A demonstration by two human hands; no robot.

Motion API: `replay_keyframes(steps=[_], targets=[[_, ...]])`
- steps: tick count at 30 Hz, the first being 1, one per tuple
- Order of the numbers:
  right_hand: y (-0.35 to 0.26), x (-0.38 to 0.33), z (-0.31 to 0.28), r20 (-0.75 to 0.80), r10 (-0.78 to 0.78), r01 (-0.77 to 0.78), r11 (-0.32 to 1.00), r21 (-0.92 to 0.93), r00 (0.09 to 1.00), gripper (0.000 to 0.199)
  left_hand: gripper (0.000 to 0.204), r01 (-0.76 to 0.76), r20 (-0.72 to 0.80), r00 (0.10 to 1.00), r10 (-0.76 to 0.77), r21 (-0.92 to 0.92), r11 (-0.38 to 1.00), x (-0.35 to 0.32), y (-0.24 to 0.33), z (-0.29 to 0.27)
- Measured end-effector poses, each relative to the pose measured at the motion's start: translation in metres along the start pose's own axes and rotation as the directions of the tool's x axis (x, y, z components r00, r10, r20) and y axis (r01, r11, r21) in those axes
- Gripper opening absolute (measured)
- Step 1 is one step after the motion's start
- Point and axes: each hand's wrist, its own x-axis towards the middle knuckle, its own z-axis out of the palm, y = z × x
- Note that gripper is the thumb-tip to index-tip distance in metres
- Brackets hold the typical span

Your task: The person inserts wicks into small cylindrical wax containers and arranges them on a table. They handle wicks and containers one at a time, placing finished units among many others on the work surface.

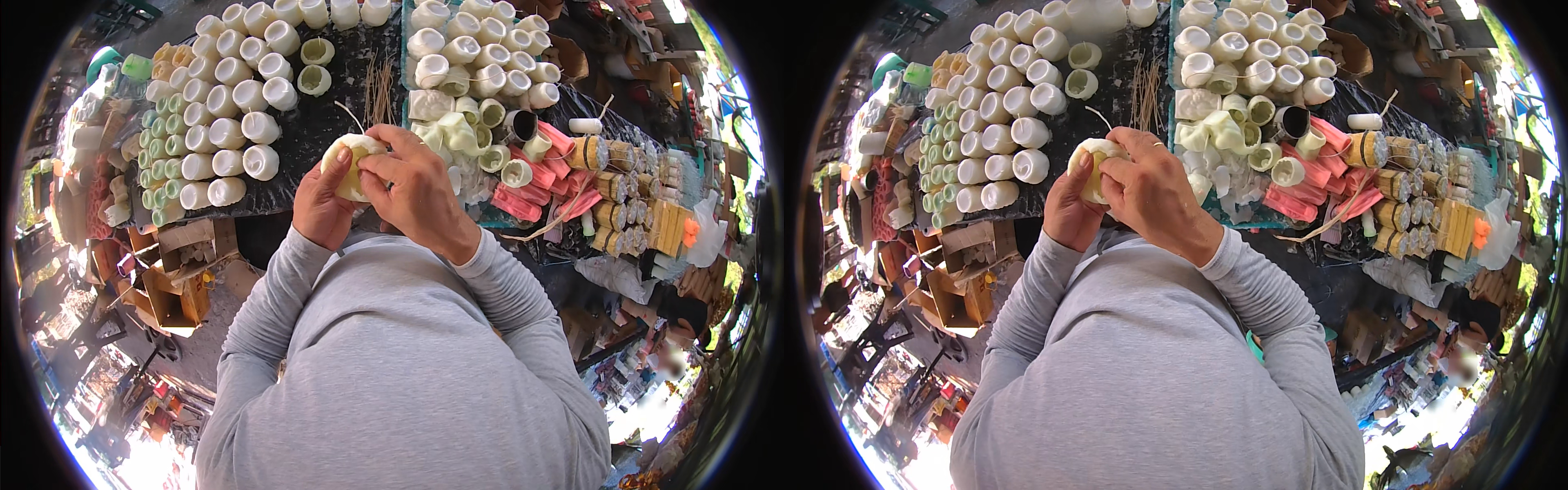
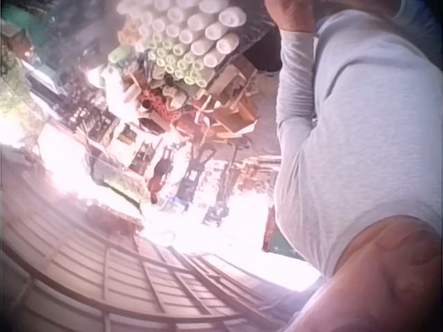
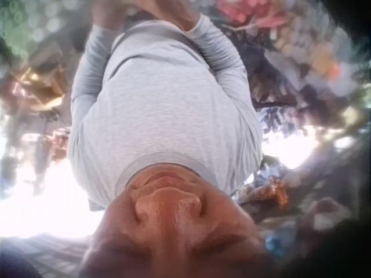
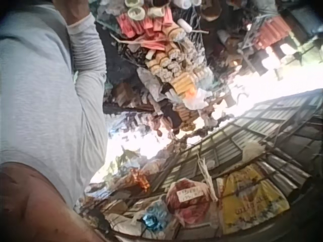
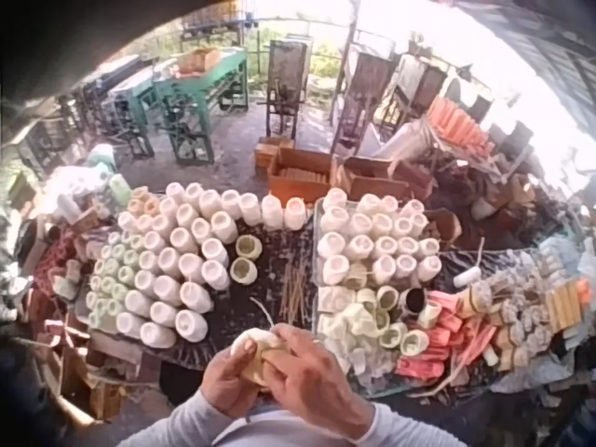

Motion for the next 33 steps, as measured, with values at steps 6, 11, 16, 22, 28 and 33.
replay_keyframes(steps=[6,11,16,22,28,33], targets=[[0.002,0.004,-0.002,0.088,0.035,-0.033,0.999,-0.02,0.996,0.014,0.044,-0.051,-0.026,0.999,0.048,-0.125,0.991,-0.001,-0.015,-0.003],[0.004,0.001,-0.006,0.147,0.065,-0.067,0.998,0.012,0.987,0.017,0.038,-0.044,-0.078,0.997,0.027,-0.23,0.972,-0.005,-0.02,-0.002],[0.004,-0.004,-0.003,0.175,0.078,-0.081,0.997,0.014,0.982,0.018,0.035,0.015,-0.128,0.99,-0.062,-0.344,0.939,-0.012,-0.02,-0.003],[-0.002,-0.009,0.006,-0.006,-0.091,0.09,0.99,-0.106,0.996,0.017,0.029,-0.07,-0.116,0.992,0.039,-0.278,0.958,-0.01,-0.022,-0.001],[-0.004,-0.007,0.006,0.092,0.029,-0.031,0.999,0.023,0.995,0.017,0.029,-0.074,-0.161,0.987,0.026,-0.299,0.951,-0.015,-0.025,-0.002],[-0.004,-0.005,0.001,0.211,0.093,-0.114,0.989,0.091,0.973,0.014,0.032,-0.136,-0.141,0.985,0.1,-0.273,0.953,-0.018,-0.029,-0.004]])
